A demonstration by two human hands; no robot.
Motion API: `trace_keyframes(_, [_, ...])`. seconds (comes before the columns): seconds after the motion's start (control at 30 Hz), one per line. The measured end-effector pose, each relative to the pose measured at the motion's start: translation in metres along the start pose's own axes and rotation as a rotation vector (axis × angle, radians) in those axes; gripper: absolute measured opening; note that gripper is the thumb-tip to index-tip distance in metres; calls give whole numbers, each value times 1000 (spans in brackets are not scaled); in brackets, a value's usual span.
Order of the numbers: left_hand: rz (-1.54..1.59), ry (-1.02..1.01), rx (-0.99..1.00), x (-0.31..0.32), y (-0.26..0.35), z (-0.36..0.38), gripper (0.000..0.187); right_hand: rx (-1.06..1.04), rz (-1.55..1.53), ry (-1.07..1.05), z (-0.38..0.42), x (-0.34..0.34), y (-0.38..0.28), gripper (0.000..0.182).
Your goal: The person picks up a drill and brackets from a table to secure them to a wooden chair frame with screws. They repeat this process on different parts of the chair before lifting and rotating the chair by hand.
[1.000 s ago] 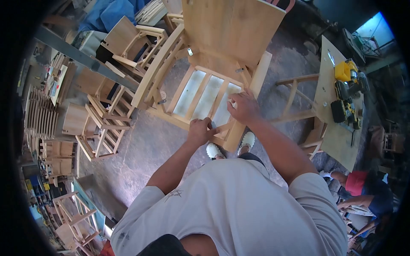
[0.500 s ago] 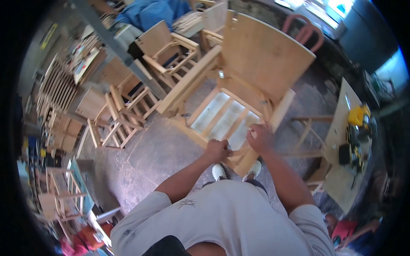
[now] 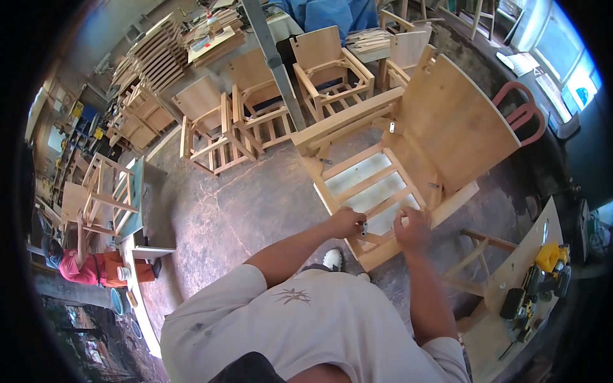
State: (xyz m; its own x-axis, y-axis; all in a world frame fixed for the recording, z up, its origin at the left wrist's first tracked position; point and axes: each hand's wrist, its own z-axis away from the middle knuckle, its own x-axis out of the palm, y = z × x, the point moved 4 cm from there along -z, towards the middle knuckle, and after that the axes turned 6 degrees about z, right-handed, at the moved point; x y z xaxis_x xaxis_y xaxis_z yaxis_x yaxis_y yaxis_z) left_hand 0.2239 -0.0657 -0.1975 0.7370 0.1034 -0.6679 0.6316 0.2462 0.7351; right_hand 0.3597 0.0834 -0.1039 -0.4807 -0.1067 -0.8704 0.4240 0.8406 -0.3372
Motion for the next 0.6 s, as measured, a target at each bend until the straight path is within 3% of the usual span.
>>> trace_keyframes(0.07, [-39,101,-62,0,2,3,19,-15,-14,7,-1,-1,0,20])
trace_keyframes(0.2, [-8,-3,-109,-2,5,5,21,-12,-25,20,2,-8,-1,21])
trace_keyframes(0.3, [81,36,-20,-15,-1,-1,22,-6,-40,4,2,-2,7,22])
trace_keyframes(0.47, [-220,472,167,-142,8,-33,27,56,11,104,0,-3,5,25])
trace_keyframes(0.6, [-305,612,266,-238,-26,-74,43,354,165,234,5,11,24,48])
